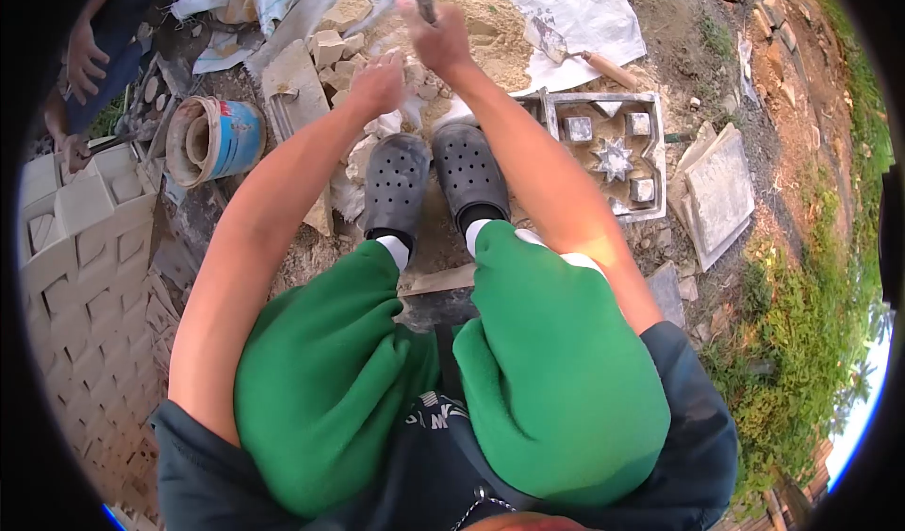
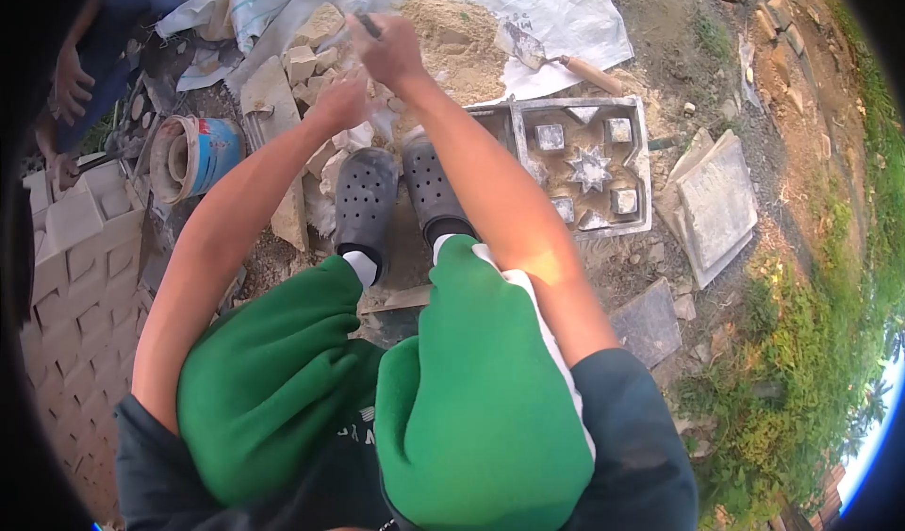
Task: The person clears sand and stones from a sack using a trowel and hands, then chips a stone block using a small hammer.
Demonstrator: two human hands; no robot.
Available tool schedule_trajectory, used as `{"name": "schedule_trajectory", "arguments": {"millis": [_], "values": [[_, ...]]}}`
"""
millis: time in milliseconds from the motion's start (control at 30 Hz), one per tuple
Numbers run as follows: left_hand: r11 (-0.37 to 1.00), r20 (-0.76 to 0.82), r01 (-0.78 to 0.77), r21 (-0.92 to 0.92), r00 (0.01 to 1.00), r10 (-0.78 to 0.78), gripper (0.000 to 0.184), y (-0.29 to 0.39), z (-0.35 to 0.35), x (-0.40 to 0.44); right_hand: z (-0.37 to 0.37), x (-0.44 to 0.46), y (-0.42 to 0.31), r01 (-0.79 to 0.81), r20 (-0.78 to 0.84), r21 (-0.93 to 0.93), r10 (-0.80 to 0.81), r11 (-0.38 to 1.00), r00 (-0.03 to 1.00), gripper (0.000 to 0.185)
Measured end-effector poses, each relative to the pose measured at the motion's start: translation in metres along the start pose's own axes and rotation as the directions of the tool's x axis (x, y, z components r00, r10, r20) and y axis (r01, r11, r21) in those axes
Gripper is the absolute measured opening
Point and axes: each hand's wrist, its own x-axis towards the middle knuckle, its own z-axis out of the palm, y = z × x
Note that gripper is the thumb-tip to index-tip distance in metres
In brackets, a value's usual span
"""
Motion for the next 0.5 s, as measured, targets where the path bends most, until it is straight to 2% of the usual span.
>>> {"name": "schedule_trajectory", "arguments": {"millis": [33,67,100,167,200,233,267,333,367,400,500], "values": [[0.998,-0.082,-0.022,-0.053,0.996,0.018,0.079,-0.001,0.003,-0.001,-0.007,0.003,0.000,-0.068,-0.002,0.013,0.068,0.998,0.998,0.043],[0.998,-0.093,-0.005,-0.055,0.996,0.000,0.079,-0.003,0.005,0.002,-0.014,0.007,0.001,-0.145,-0.002,-0.019,0.145,0.989,0.989,0.047],[0.994,-0.094,-0.006,-0.106,0.996,-0.004,0.079,0.000,0.004,0.004,-0.022,0.013,-0.001,-0.153,0.009,-0.026,0.153,0.988,0.988,0.047],[0.986,-0.108,0.006,-0.169,0.994,-0.025,0.079,0.005,0.003,0.013,-0.038,0.027,-0.024,-0.089,0.071,0.079,0.083,0.993,0.994,0.045],[0.988,-0.145,-0.029,-0.153,0.989,0.007,0.078,0.005,0.007,0.019,-0.045,0.036,-0.038,-0.144,0.120,0.187,0.123,0.972,0.985,0.044],[0.988,-0.172,-0.067,-0.139,0.984,0.042,0.077,0.007,0.012,0.022,-0.050,0.043,-0.046,-0.169,0.164,0.179,0.140,0.969,0.976,0.045],[0.986,-0.163,-0.062,-0.157,0.986,0.036,0.077,0.011,0.016,0.022,-0.053,0.047,-0.047,-0.200,0.205,0.167,0.165,0.965,0.965,0.046],[0.959,-0.057,0.054,-0.279,0.996,-0.072,0.070,0.015,0.015,0.029,-0.059,0.050,-0.036,-0.234,0.252,0.188,0.183,0.954,0.950,0.047],[0.958,-0.103,0.056,-0.281,0.991,-0.088,0.062,0.013,0.028,0.035,-0.058,0.051,-0.029,-0.267,0.293,0.220,0.198,0.938,0.935,0.048],[0.950,-0.095,0.069,-0.305,0.990,-0.103,0.062,0.013,0.032,0.038,-0.054,0.049,-0.029,-0.282,0.315,0.203,0.210,0.938,0.926,0.048],[0.945,-0.126,0.048,-0.323,0.988,-0.093,0.059,0.009,0.037,0.045,-0.042,0.041,-0.030,-0.193,0.228,0.201,0.146,0.960,0.963,0.049]]}}
